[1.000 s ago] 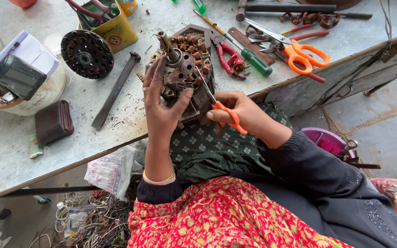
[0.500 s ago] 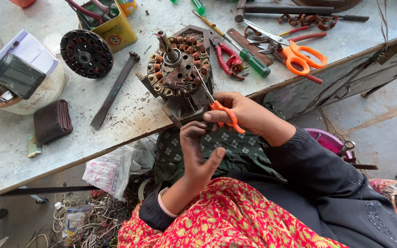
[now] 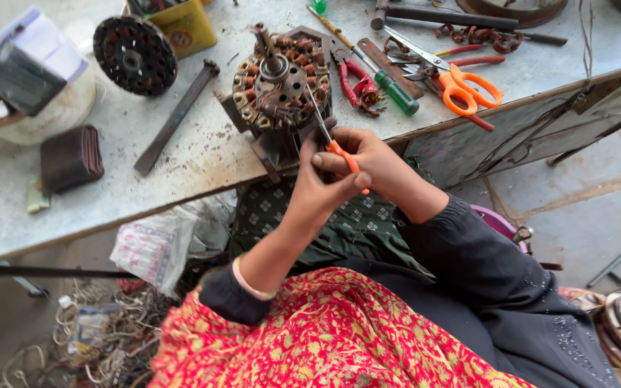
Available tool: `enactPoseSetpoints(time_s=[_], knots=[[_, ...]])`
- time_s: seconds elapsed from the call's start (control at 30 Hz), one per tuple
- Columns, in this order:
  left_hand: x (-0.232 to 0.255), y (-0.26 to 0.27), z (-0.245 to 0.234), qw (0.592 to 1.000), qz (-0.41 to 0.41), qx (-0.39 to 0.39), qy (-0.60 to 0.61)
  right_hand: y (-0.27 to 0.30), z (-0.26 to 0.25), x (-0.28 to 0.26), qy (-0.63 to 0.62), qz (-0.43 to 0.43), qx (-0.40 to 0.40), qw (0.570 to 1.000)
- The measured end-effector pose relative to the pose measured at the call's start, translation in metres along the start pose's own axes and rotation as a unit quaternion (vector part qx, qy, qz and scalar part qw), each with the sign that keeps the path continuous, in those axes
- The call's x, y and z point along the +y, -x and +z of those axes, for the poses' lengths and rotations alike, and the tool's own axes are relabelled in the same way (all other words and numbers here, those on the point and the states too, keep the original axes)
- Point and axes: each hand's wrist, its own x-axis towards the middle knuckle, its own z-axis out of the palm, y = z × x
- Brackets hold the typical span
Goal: The person uses orange-handled pliers to pull and remove copper wire coils from a motor stator. They then use a screwdriver to scrape and clean the inside of the stator slots.
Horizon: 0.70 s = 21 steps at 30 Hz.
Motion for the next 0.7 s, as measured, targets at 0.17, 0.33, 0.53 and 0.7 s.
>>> enactPoseSetpoints(time_s=[0.17, 0.33, 0.53, 0.7], knots=[[0.002, -0.001, 0.008, 0.999, 0.004, 0.028, 0.018, 0.002, -0.001, 0.000, -0.003, -0.032, 0.005, 0.999], [0.002, 0.000, 0.013, 0.998, 0.009, 0.044, 0.040, 0.001, -0.003, -0.001, -0.017, -0.045, 0.000, 0.999], [-0.003, -0.001, 0.018, 0.996, 0.027, 0.065, 0.062, -0.003, -0.006, 0.003, -0.030, -0.043, 0.001, 0.999], [-0.007, -0.002, 0.021, 0.994, 0.043, 0.070, 0.074, -0.005, -0.008, 0.005, -0.022, -0.045, 0.009, 0.999]])
